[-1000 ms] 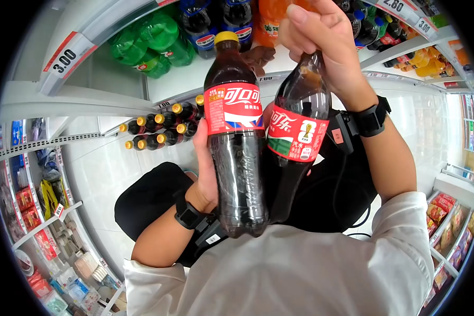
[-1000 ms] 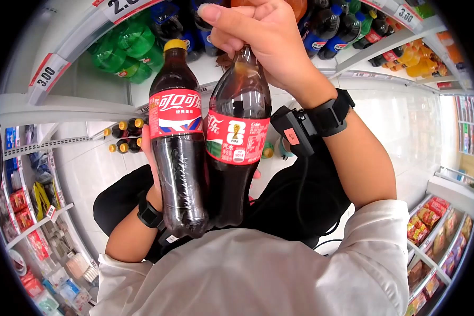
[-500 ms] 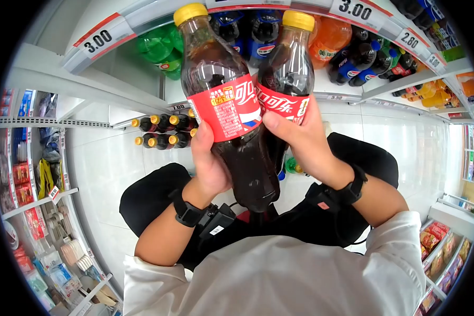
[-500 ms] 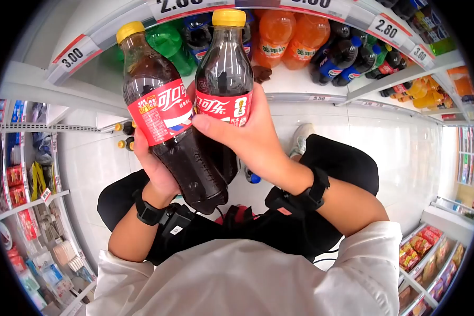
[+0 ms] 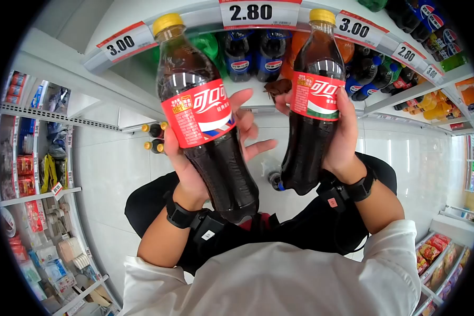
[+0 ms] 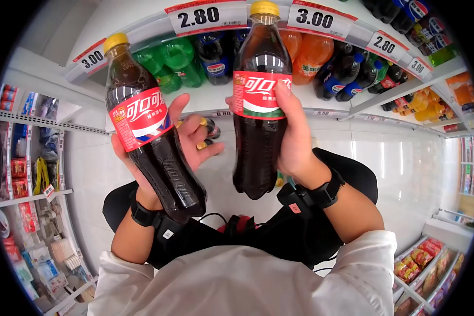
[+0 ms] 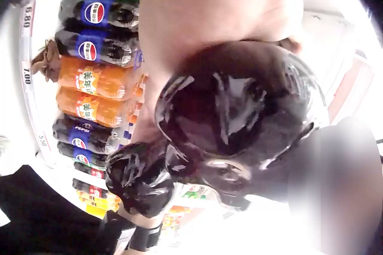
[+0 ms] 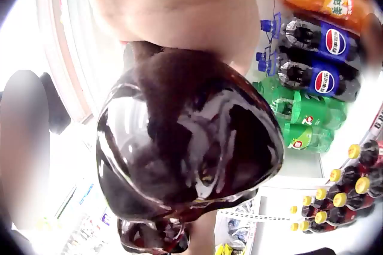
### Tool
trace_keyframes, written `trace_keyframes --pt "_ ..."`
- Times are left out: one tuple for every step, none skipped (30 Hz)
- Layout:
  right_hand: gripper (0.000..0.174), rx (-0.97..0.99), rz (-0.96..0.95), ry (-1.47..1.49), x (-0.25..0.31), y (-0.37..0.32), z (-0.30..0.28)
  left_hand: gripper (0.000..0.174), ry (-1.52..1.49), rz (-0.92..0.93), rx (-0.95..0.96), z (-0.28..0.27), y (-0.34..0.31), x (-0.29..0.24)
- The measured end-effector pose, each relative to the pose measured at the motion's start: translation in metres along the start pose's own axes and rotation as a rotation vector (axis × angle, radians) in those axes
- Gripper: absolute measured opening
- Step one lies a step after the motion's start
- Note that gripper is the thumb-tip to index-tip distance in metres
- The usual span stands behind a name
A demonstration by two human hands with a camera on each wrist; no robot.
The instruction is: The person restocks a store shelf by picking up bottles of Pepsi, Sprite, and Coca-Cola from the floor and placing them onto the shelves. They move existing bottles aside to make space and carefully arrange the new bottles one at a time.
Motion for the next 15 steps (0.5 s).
trace_keyframes --pt "0.056 0.042 -0.019 0.017 0.002 -0.001 -0.004 0.123 0.014 0.003 0.004 -0.002 0.0 -0.002" --pt "0.056 0.05 -0.027 0.024 0.003 -0.002 -0.006 0.124 -0.029 0.015 0.095 -0.006 -0.001 -0.004" --pt "0.058 0.049 -0.032 0.038 0.004 -0.004 -0.008 0.124 -0.07 0.026 0.187 -0.008 -0.002 -0.006" --pt "0.061 0.049 -0.037 0.052 0.004 -0.005 -0.008 0.122 -0.119 0.05 0.187 -0.006 -0.003 -0.007" --pt "0.061 0.062 -0.045 0.061 0.005 -0.006 -0.007 0.122 -0.103 0.055 0.19 -0.009 -0.005 -0.009" --pt "0.061 0.041 -0.056 0.013 0.005 -0.007 -0.006 0.119 -0.053 0.052 0.145 -0.014 -0.007 -0.012" --pt "0.061 0.02 -0.069 -0.034 0.006 -0.009 -0.005 0.117 -0.001 0.05 0.1 -0.016 -0.01 -0.015" --pt "0.06 0.034 -0.07 -0.06 0.007 -0.01 -0.004 0.106 -0.089 0.041 0.114 -0.012 -0.014 -0.014" --pt "0.06 0.054 -0.081 -0.051 0.008 -0.012 -0.003 0.097 -0.144 0.011 0.127 -0.004 -0.015 -0.014" --pt "0.059 0.05 -0.059 -0.04 0.007 -0.013 -0.002 0.096 -0.075 -0.021 0.018 0.006 -0.017 -0.015" --pt "0.059 0.045 -0.043 -0.031 0.008 -0.015 -0.003 0.094 -0.006 -0.052 -0.087 0.016 -0.018 -0.016" --pt "0.059 0.081 -0.045 -0.024 0.008 -0.017 -0.004 0.099 -0.07 -0.073 0.125 0.011 -0.019 -0.015" --pt "0.061 0.057 -0.045 -0.019 0.007 -0.018 -0.005 0.103 0.0 -0.068 0.182 0.01 -0.02 -0.012" --pt "0.062 0.044 -0.042 -0.009 0.008 -0.019 -0.004 0.103 -0.043 -0.089 0.174 0.015 -0.022 -0.012" --pt "0.062 0.028 -0.04 -0.001 0.009 -0.02 -0.005 0.105 -0.088 -0.115 0.169 0.02 -0.023 -0.01"
Point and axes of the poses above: each hand's wrist, its own y-axis towards the middle knuckle, its own z-axis out of the palm, x = y × z, the point moved 2 cm from there along y, towards the middle knuckle, and after that the axes turned 4 degrees about -y, right-handed, at the moved point
